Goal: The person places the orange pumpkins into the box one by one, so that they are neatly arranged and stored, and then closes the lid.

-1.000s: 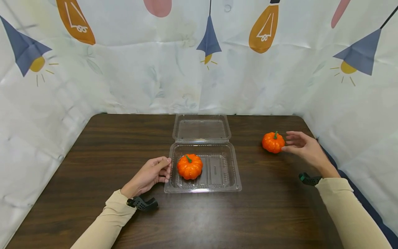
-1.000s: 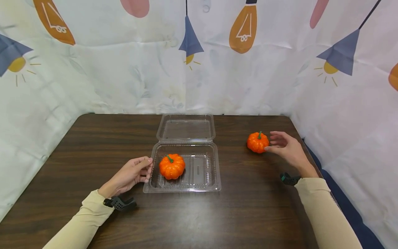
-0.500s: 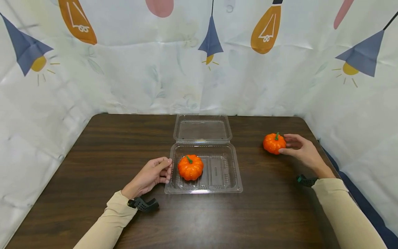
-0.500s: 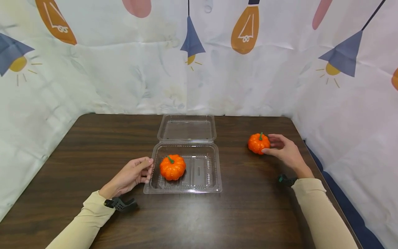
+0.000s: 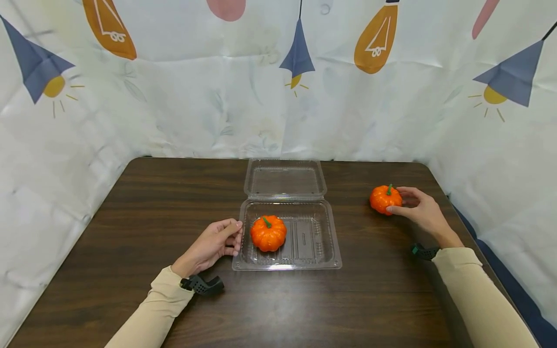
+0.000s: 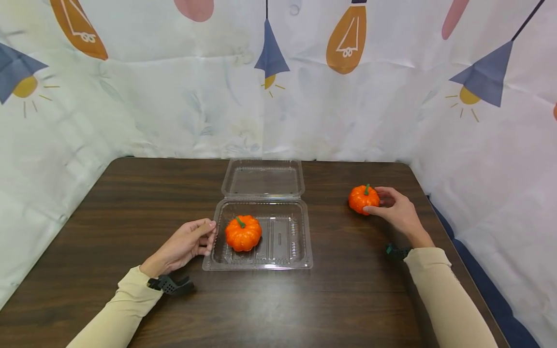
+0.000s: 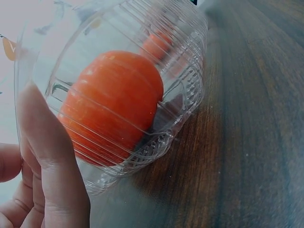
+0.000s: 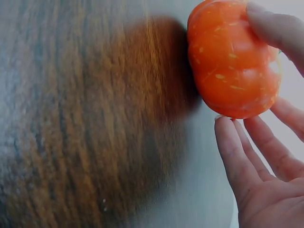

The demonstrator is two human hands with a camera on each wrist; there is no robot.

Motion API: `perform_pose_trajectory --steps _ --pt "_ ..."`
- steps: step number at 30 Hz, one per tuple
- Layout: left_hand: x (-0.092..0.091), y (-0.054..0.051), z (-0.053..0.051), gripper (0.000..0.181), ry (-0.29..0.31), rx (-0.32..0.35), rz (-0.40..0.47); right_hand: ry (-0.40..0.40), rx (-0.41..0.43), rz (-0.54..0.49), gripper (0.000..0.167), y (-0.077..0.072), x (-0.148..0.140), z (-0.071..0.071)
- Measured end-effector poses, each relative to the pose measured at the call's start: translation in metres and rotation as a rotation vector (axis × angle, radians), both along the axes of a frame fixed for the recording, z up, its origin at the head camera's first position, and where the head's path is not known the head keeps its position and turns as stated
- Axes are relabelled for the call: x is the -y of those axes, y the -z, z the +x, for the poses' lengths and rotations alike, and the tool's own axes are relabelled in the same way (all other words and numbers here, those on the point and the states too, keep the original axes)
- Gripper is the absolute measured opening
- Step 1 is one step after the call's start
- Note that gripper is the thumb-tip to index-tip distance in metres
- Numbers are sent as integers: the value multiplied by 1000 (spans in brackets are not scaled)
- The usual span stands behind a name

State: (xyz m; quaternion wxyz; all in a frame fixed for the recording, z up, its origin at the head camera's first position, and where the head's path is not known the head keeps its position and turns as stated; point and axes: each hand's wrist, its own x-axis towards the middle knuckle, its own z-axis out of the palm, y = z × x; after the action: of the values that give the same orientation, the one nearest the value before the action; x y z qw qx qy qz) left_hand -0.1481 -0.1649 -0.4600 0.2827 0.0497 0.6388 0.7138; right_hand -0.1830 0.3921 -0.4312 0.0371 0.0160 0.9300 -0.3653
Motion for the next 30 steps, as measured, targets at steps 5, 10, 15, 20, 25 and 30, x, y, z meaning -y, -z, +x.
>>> perform_pose_trajectory --steps 5,10,15,20,25,30 --pt "0 -1 1 27 -2 -2 4 -12 6 1 80 -2 1 -1" --pt "-1 -3 2 26 -4 -3 0 -21 11 13 80 -4 0 -1" --pt "-2 -2 3 25 -8 -2 -4 -29 26 27 80 -6 0 -2" --pt "-2 -2 3 25 -9 -3 -10 -34 26 39 80 -7 1 -1" --pt "-2 -1 3 24 -7 -3 7 -38 15 46 80 -7 0 0" --pt "-2 0 2 24 -10 0 18 -41 5 43 79 -9 0 1"
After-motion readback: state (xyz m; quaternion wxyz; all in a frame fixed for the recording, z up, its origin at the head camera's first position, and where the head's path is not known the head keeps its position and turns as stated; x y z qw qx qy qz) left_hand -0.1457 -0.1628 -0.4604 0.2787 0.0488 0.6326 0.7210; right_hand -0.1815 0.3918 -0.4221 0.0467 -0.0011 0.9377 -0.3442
